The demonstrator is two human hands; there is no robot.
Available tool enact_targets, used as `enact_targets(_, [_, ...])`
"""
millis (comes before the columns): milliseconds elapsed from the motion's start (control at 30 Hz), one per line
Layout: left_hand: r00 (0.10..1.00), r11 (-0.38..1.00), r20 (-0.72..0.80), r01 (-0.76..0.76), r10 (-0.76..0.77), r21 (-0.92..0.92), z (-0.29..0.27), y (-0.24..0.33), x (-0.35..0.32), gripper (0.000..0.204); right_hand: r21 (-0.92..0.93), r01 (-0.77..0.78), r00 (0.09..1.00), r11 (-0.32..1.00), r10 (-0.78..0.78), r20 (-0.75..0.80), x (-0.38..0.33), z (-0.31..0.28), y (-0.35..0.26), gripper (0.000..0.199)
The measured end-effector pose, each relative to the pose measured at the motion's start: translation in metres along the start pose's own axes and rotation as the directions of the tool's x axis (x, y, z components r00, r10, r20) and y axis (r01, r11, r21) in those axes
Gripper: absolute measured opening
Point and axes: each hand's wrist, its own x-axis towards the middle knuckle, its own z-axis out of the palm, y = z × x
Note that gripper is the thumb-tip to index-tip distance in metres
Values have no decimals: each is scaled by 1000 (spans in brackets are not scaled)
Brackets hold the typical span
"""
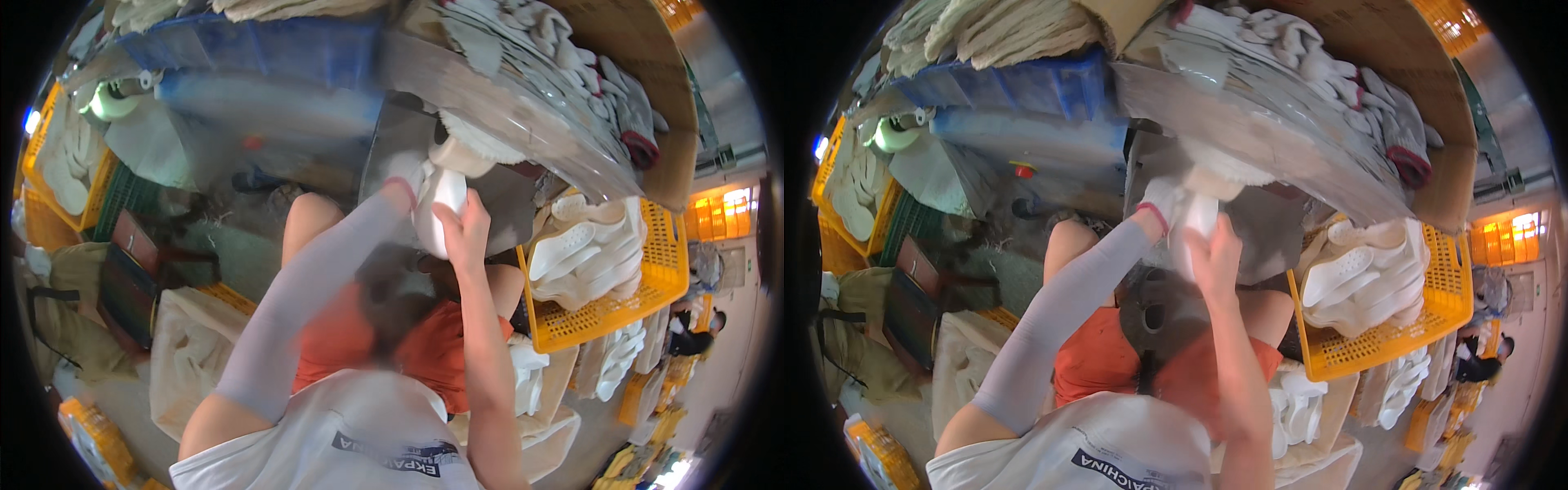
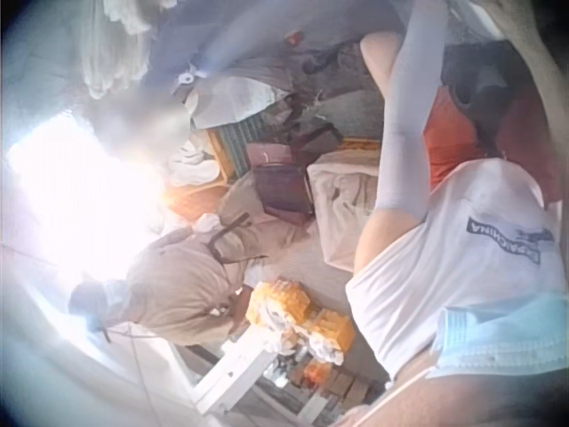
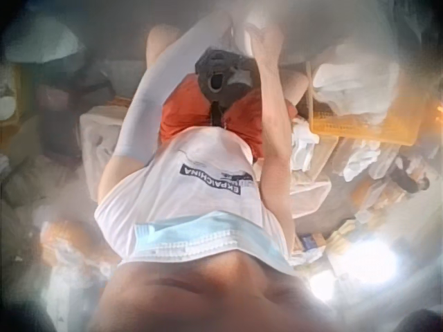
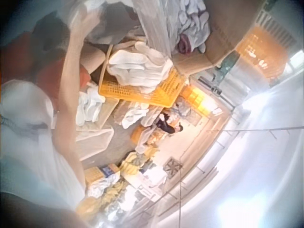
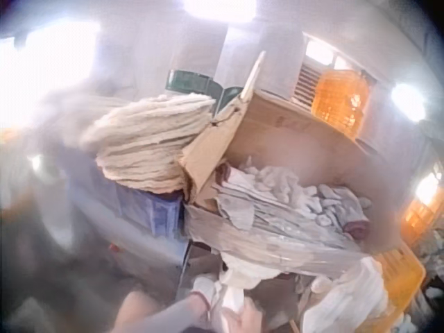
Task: The person repeatedly rubs white shoe parts against a rotating buffing wheel to smooth their surfaces. They handle the parts one at a time, turning them over to treat different sides, then place them into a yellow basket.
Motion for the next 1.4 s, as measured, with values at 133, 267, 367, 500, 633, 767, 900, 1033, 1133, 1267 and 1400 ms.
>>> enact_targets(133, [975,454,115,191,-188,-870,36,-18,-25,48,-215,28,987,976,7,161,-39,-13,0,35])
enact_targets(267, [956,805,-223,-281,190,-522,59,-56,7,48,-400,155,984,903,-103,148,-86,-26,-2,25])
enact_targets(367, [999,236,20,31,-48,-971,57,-68,58,46,-447,256,952,857,-303,-37,-39,-9,21,19])
enact_targets(500, [957,779,-277,-108,-87,-617,63,-75,71,35,-420,199,946,885,-286,-155,34,30,45,18])
enact_targets(633, [987,481,-151,-158,55,-862,63,-73,45,28,-486,203,914,850,-342,-217,34,42,42,22])
enact_targets(767, [966,856,170,-83,196,-511,40,-51,52,27,-33,8,996,999,-5,86,32,22,35,50])
enact_targets(900, [948,529,305,214,91,-821,26,-28,54,33,229,-219,936,949,138,325,48,-12,38,64])
enact_targets(1033, [986,743,-146,-155,77,-651,15,-23,7,35,382,-494,839,781,312,447,-18,-56,28,66])
enact_targets(1133, [984,507,-93,-3,-152,-862,4,-21,-21,40,442,-581,808,684,419,414,-73,-68,19,67])
enact_targets(1267, [998,228,-69,-67,2,-971,-4,-3,-11,44,573,-551,824,607,506,256,-37,-40,32,55])
enact_targets(1400, [995,435,-42,2,-92,-900,-2,8,-13,58,530,-354,933,770,254,254,-2,-26,43,52])
